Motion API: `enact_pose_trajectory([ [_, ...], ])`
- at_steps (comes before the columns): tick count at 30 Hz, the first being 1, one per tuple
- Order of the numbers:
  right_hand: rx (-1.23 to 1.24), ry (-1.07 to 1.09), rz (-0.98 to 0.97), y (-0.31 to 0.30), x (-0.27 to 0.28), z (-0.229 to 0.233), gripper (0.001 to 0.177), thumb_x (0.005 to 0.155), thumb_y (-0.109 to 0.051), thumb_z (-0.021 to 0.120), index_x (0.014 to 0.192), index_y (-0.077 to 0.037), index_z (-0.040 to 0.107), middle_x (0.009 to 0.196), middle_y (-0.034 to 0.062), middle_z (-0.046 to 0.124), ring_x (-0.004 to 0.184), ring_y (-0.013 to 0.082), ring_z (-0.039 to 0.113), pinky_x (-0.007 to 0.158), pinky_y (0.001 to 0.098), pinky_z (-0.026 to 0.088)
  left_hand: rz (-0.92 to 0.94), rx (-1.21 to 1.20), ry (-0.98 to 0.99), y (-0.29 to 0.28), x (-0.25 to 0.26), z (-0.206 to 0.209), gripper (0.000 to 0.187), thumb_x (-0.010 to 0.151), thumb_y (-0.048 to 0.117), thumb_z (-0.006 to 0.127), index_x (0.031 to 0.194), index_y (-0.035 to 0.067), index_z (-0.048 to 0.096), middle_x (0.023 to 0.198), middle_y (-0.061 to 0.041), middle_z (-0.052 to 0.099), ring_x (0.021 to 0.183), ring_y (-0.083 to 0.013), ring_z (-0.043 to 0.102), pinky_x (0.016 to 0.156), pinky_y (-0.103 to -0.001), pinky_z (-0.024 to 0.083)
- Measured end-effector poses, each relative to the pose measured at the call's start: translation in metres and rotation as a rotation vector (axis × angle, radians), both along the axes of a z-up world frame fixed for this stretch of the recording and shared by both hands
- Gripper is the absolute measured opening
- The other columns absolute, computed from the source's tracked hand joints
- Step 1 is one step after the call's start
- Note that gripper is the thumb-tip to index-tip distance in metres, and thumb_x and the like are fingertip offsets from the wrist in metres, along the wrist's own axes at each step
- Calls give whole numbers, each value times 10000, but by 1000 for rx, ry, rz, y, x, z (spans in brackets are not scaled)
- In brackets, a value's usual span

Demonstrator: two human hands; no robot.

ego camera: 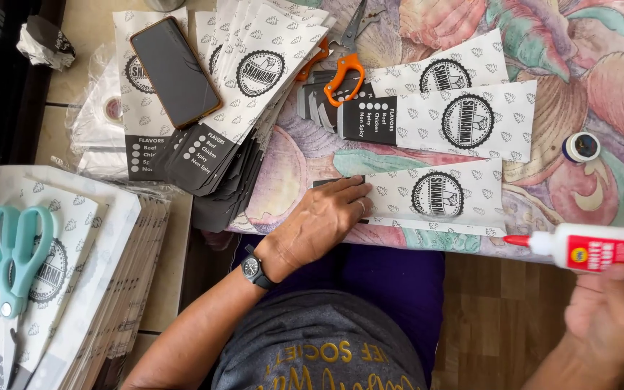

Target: The person applies glue from a bottle onto the edges of printed paper sleeves and presses them together to secure the folds.

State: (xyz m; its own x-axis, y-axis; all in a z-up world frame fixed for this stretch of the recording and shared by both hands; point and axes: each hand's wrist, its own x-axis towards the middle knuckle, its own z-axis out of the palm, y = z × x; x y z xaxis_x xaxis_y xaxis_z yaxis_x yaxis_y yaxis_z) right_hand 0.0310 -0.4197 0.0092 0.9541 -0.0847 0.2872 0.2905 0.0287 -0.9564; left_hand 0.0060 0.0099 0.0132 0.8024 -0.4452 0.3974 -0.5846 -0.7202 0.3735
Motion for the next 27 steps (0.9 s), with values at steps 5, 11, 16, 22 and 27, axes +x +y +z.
enact_pose_trajectory([
  [5,36,-141,-225,39,1,-33,441,857,74,826,1180,-41,549,1190,149,647,1124,248,675,1091,530,668,103,-71,-7,-1,8,21,122,1055,59,575,936,34,561,758,-86,617,769,-306,658,624,-412,544],
  [11,-51,-65,-169,64,-2,-35,478,834,29,865,1172,-5,529,1056,187,649,972,252,669,945,508,683,146,-113,54,3,18,12,179,1064,167,566,928,51,564,668,-82,603,556,-362,579,524,-468,463],
  [16,-105,-155,-272,15,8,-38,479,844,51,919,1125,-35,540,1012,94,588,959,210,609,917,496,656,154,-124,72,4,19,16,170,1054,155,572,917,55,558,657,-75,602,525,-358,570,499,-458,458],
  [22,-83,-63,-302,-5,6,-32,394,989,37,897,1212,-29,578,1226,170,694,1162,223,727,1062,522,721,148,-107,81,5,21,19,226,1063,166,549,862,65,519,647,-81,584,528,-382,556,505,-471,434],
  [27,-116,-147,-261,11,8,-39,497,923,51,890,1207,-18,488,1121,198,611,1056,286,666,983,506,674,164,-137,161,6,24,17,217,1050,208,548,898,56,577,652,-105,648,602,-468,593,846,-591,524],
])
